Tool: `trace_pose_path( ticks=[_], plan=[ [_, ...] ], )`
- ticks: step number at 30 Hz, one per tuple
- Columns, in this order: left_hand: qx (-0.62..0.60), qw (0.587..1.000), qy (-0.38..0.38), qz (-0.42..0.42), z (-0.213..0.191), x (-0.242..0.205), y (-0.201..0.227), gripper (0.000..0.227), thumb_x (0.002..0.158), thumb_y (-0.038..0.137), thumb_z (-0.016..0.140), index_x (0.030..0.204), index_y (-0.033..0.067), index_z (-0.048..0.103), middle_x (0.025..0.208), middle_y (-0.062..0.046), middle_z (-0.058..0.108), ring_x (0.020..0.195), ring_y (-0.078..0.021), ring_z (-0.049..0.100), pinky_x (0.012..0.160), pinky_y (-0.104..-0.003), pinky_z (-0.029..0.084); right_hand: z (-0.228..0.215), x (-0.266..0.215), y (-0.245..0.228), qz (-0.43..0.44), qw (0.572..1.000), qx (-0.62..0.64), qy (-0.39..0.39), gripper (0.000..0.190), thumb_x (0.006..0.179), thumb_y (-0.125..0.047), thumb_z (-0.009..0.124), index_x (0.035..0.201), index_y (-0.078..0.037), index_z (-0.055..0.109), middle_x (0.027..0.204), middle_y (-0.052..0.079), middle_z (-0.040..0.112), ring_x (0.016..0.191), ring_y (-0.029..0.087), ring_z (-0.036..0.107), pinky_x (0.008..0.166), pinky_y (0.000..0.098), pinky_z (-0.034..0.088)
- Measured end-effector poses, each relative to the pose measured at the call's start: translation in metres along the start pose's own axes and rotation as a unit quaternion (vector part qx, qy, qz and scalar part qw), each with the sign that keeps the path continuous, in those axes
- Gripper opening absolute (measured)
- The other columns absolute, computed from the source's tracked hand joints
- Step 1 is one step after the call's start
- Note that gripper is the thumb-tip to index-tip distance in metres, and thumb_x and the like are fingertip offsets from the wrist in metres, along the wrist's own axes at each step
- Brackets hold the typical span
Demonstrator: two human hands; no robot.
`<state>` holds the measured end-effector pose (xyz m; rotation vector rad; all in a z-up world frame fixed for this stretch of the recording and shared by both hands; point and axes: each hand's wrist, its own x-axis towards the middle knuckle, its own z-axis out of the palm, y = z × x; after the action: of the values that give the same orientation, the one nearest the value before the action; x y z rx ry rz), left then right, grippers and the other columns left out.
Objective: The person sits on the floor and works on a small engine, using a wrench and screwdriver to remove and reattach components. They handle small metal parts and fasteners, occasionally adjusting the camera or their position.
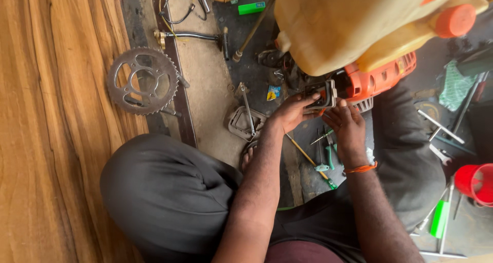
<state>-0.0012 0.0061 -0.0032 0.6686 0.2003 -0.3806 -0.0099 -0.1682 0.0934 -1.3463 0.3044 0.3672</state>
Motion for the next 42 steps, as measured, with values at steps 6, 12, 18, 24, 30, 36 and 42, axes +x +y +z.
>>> trace_pose_path(
  ticks=[6, 12, 18, 24, 30, 36, 42],
  plan=[
    [-0.008, 1.000, 0.006, -0.016, -0.001, -0.004, 0.004, 0.040, 0.091, 0.040, 0.079, 0.118, 0.0122, 0.069, 0.111, -0.002, 0.073, 0.103, -0.0167, 0.068, 0.088, -0.037, 0.059, 0.009, -0.004, -0.004, -0.007, 0.999, -0.024, -0.024, 0.039, 0.107, -0.023, 0.055, 0.135, 0.002, 0.059, 0.118, 0.012, 0.070, 0.107, 0.021, 0.070, 0.097, 0.0365, 0.057],
    [-0.019, 0.999, -0.009, -0.034, -0.007, -0.005, 0.009, 0.047, 0.092, 0.046, 0.077, 0.122, 0.0119, 0.068, 0.113, -0.003, 0.073, 0.105, -0.0172, 0.070, 0.089, -0.037, 0.058, 0.012, -0.001, -0.002, -0.018, 0.998, -0.055, -0.030, 0.033, 0.103, -0.015, 0.061, 0.131, 0.003, 0.061, 0.113, 0.011, 0.071, 0.102, 0.019, 0.071, 0.094, 0.0342, 0.059],
    [-0.032, 0.999, -0.018, -0.020, -0.009, 0.000, 0.003, 0.057, 0.093, 0.046, 0.077, 0.136, 0.0117, 0.062, 0.123, -0.007, 0.069, 0.107, -0.0233, 0.067, 0.092, -0.041, 0.056, 0.003, 0.007, -0.003, -0.032, 0.996, -0.071, -0.045, 0.032, 0.101, -0.008, 0.063, 0.130, 0.004, 0.061, 0.111, 0.012, 0.073, 0.101, 0.020, 0.072, 0.091, 0.0333, 0.060],
    [-0.056, 0.998, -0.006, -0.024, -0.005, -0.003, 0.004, 0.062, 0.092, 0.048, 0.074, 0.142, 0.0151, 0.058, 0.129, -0.008, 0.067, 0.115, -0.0228, 0.065, 0.097, -0.046, 0.055, -0.007, 0.006, -0.008, -0.028, 0.995, -0.029, -0.087, 0.039, 0.096, -0.006, 0.067, 0.133, 0.003, 0.059, 0.113, 0.010, 0.074, 0.103, 0.018, 0.071, 0.091, 0.0320, 0.059],
    [-0.069, 0.997, 0.007, -0.037, -0.006, -0.002, -0.003, 0.055, 0.102, 0.047, 0.065, 0.146, 0.0156, 0.055, 0.134, -0.003, 0.064, 0.120, -0.0184, 0.060, 0.103, -0.045, 0.049, -0.007, 0.008, -0.018, -0.012, 0.988, -0.043, -0.147, 0.061, 0.094, -0.008, 0.069, 0.150, -0.002, 0.045, 0.116, 0.011, 0.069, 0.104, 0.020, 0.068, 0.094, 0.0346, 0.058],
    [-0.062, 0.998, -0.012, -0.028, -0.019, 0.003, -0.012, 0.047, 0.104, 0.049, 0.055, 0.142, 0.0212, 0.056, 0.133, -0.001, 0.064, 0.120, -0.0196, 0.060, 0.105, -0.046, 0.046, -0.015, 0.014, -0.032, 0.099, 0.971, 0.046, -0.214, 0.066, 0.097, -0.017, 0.063, 0.158, -0.010, 0.039, 0.121, 0.008, 0.066, 0.111, 0.020, 0.068, 0.098, 0.0358, 0.058],
    [-0.030, 0.999, 0.007, -0.035, -0.020, -0.003, -0.009, 0.048, 0.105, 0.053, 0.051, 0.143, 0.0236, 0.055, 0.138, 0.001, 0.061, 0.128, -0.0157, 0.054, 0.109, -0.045, 0.044, -0.015, 0.024, -0.022, 0.062, 0.971, 0.045, -0.227, 0.054, 0.096, -0.013, 0.068, 0.146, -0.008, 0.049, 0.123, 0.010, 0.066, 0.113, 0.019, 0.065, 0.100, 0.0362, 0.056]
  ],
)
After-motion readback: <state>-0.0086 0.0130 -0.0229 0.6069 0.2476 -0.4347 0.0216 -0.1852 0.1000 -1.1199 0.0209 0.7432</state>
